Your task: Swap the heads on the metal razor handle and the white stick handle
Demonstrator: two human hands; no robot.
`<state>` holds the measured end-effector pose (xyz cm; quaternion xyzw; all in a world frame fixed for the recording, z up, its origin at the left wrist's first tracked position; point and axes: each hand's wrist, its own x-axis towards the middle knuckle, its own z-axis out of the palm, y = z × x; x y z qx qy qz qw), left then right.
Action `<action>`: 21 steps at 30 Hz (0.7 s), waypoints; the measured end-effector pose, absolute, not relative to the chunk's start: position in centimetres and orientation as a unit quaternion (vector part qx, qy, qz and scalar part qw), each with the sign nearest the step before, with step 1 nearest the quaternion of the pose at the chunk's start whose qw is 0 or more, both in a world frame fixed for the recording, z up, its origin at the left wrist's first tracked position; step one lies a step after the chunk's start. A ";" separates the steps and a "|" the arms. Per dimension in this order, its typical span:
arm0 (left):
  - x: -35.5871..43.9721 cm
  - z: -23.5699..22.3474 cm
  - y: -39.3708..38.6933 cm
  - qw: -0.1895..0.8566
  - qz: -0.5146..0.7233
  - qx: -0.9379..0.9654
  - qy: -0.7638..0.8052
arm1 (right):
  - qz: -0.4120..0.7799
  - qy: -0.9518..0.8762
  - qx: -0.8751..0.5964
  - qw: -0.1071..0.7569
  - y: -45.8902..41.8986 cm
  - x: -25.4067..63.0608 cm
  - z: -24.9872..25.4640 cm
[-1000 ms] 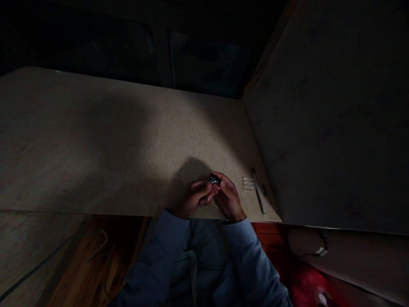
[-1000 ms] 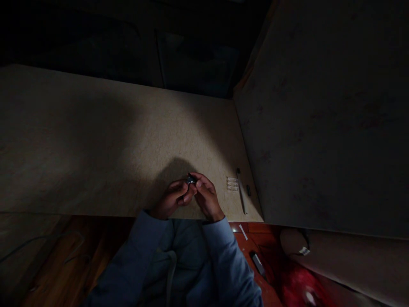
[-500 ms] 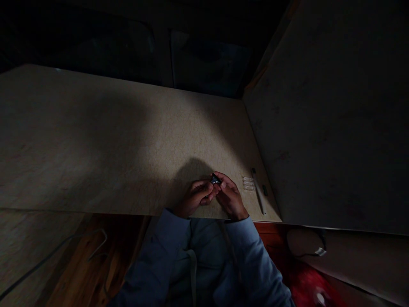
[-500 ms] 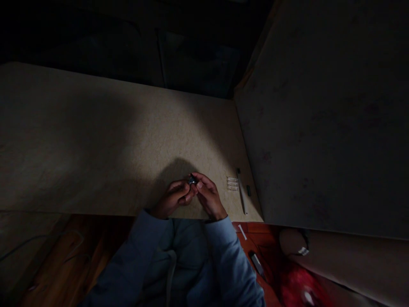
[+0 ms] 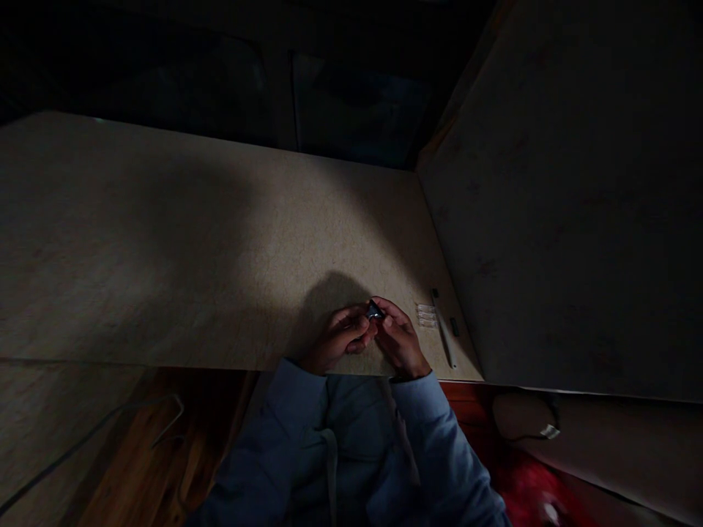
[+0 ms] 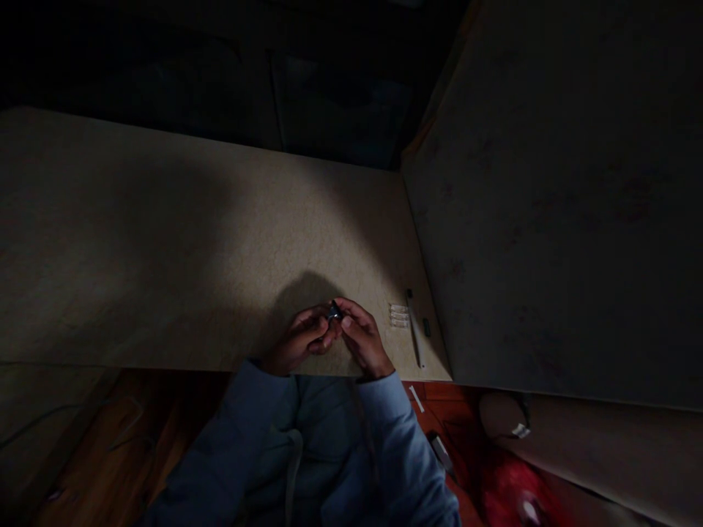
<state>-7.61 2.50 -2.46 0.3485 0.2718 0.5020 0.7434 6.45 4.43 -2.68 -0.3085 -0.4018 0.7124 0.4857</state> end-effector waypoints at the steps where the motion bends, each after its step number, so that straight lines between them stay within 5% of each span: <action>1: -7.6 -2.5 2.6 0.745 0.501 0.347 0.271 | 0.709 -0.400 -0.307 0.493 4.4 6.3 -2.6; 21: -7.3 -2.5 2.9 0.747 0.502 0.343 0.269 | 0.690 -0.393 -0.325 0.514 4.3 5.9 -2.5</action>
